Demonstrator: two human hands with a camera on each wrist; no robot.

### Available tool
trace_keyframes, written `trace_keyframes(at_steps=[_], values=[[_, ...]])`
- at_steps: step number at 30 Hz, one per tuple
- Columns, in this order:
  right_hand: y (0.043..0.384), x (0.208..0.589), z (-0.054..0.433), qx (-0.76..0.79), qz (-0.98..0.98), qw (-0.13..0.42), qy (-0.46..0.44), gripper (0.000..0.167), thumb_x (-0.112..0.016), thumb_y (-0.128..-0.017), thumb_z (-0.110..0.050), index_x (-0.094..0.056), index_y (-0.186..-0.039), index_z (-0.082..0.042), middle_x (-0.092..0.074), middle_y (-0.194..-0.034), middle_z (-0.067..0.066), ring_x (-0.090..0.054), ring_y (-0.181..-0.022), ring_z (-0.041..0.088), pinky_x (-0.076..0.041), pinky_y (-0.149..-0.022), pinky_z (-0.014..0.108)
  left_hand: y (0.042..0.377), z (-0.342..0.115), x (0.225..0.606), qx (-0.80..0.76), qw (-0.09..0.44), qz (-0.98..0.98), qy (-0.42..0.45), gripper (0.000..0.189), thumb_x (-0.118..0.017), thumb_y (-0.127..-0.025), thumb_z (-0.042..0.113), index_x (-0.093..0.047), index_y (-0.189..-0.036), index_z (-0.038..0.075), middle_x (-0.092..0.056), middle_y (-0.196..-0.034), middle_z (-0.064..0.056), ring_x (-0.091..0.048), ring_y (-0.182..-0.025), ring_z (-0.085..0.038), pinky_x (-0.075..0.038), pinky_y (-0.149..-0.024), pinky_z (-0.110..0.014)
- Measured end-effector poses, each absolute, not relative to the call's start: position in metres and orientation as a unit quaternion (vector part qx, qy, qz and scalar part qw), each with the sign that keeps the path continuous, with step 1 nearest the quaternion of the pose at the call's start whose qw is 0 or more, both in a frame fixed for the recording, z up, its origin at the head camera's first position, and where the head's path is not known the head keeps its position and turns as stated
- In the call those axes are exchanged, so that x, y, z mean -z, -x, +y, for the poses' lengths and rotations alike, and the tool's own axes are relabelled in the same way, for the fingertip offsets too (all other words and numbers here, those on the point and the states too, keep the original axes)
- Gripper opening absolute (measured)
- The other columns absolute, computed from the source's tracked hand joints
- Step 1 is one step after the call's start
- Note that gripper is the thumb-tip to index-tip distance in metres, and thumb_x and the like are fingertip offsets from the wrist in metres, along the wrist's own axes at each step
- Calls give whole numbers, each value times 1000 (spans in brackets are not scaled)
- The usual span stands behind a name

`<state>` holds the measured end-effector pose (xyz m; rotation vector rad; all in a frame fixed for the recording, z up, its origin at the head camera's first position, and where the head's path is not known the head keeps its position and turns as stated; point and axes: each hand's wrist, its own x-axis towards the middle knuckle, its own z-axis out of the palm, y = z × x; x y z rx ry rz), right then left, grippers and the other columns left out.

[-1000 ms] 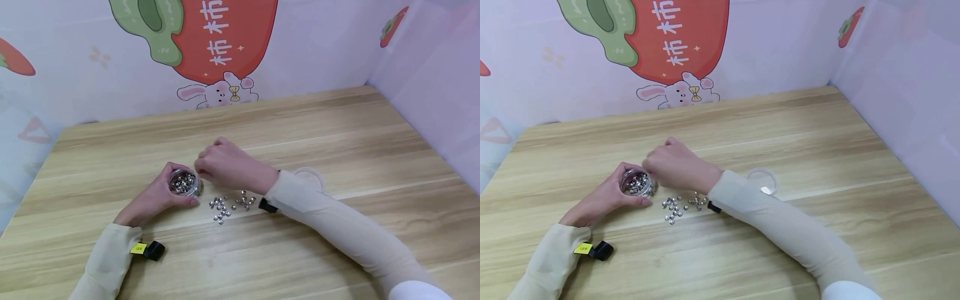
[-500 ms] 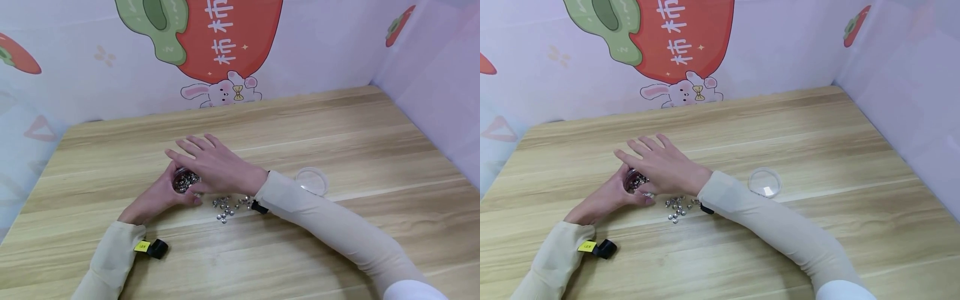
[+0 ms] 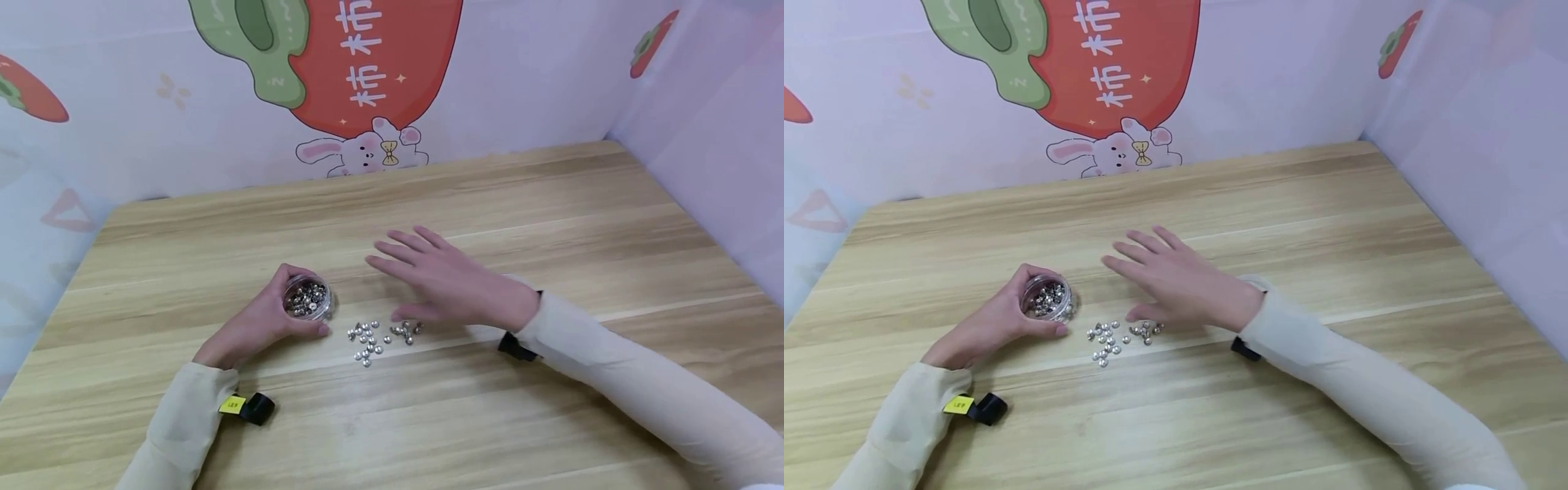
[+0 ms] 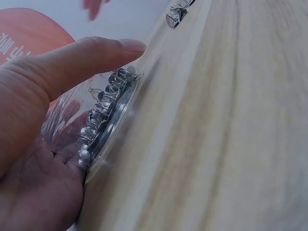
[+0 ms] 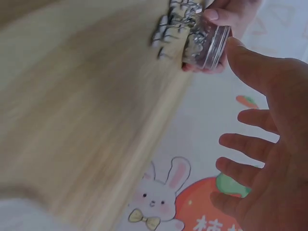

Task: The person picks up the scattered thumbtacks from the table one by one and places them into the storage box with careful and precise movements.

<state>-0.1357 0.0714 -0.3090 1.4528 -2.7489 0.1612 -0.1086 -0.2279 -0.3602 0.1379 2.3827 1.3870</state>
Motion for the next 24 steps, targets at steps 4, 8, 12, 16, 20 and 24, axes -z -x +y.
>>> trace_keyframes(at_steps=[4,8,12,16,20,24], values=[[132,315,91,-78,-884,11,-460,76,-67,-86,-52,-40,-148,-17,-45,-150,6,-32,-145,27,-16,-122,49,108,-228,361,-495,192,846,-52,88,-91,-63,31,-34,-130,22,-46,-137,-1,-42,-130,-27,-26,-112,-49],[128,317,98,-101,-877,7,-469,62,-71,-85,-46,-56,-136,-15,-62,-132,2,-51,-129,23,-29,-117,46,108,-228,361,-500,191,843,-53,88,-91,-64,30,-34,-130,21,-46,-135,-1,-44,-129,-26,-27,-112,-48],[128,322,100,-104,-858,3,-503,36,-75,-85,-34,-70,-115,-16,-70,-109,-3,-59,-110,19,-40,-108,43,108,-228,362,-499,190,844,-55,88,-91,-64,31,-34,-130,21,-47,-135,0,-44,-128,-26,-28,-111,-47],[129,329,101,-102,-839,12,-535,11,-74,-85,-22,-73,-96,-19,-69,-94,-7,-59,-96,15,-44,-100,41,109,-227,361,-491,188,848,-60,87,-90,-64,33,-34,-130,22,-46,-136,0,-43,-130,-26,-27,-112,-48],[128,332,99,-92,-832,15,-547,4,-72,-87,-17,-71,-87,-22,-67,-87,-10,-56,-88,13,-44,-99,39,108,-226,360,-486,189,851,-60,87,-90,-65,35,-34,-130,23,-45,-137,0,-42,-131,-26,-26,-112,-49],[128,333,97,-79,-832,21,-548,6,-71,-87,-16,-70,-85,-22,-66,-84,-11,-55,-85,13,-44,-99,39,107,-228,361,-481,189,854,-56,87,-89,-65,37,-34,-130,23,-46,-135,0,-43,-129,-25,-28,-111,-48]])
